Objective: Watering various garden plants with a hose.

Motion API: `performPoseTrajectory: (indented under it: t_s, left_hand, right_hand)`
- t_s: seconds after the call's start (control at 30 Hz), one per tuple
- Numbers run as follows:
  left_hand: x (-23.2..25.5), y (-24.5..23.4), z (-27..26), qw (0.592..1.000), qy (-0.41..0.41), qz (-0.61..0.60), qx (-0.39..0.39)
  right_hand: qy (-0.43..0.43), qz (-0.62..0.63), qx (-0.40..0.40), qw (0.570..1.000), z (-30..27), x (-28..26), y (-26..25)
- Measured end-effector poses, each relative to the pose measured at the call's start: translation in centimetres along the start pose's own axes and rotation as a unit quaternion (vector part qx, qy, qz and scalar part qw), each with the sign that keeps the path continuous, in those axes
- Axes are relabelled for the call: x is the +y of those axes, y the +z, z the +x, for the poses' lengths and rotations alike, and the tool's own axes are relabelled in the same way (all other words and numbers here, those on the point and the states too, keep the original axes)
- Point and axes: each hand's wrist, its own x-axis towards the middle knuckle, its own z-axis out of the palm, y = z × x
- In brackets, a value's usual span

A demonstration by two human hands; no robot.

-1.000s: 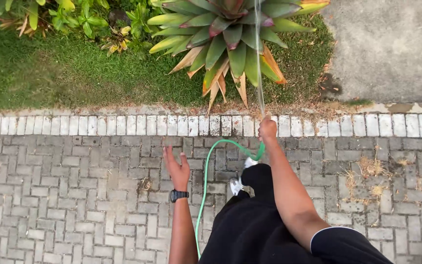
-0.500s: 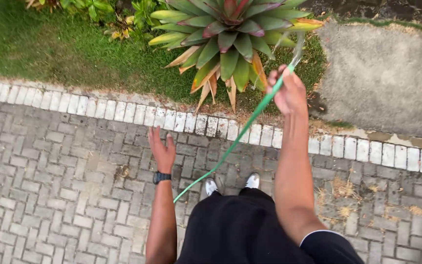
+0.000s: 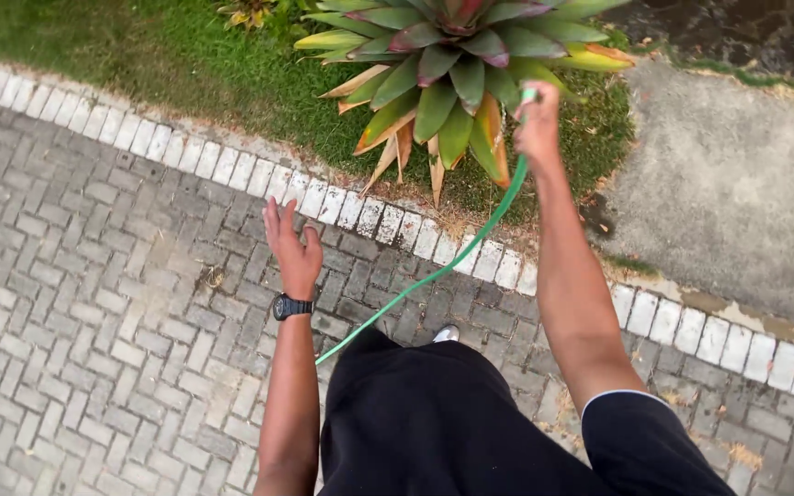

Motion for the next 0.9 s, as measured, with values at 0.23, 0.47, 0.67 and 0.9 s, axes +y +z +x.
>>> performPoseTrajectory:
  t_s: [0.23,0.47,0.67,0.9]
  left_hand:
    - [-0.2,-2.1,0.0,1.000,-0.012,0.018,0.008]
    - [-2.1,-1.8,2.6,0.999,-0.039,0.026,0.001]
    - [-5.9,0.7,10.4,0.999,-0.006,0.028,-0.034]
    - [-14.0,6.6,25.0,0.993,0.042,-0.041,-0.100]
  right_hand:
    - [-0.079,0.028,-0.021,0.996,2.9,-5.2,-0.2]
    - [-0.026,-0.160,-0.035,0.986,5.3,2.4,2.9]
    - [-0.050,-0.189,0.007,0.981,7.7,7.2,5.0]
    - [0.018,-0.268,0.056,0.962,11.6,10.3,11.4]
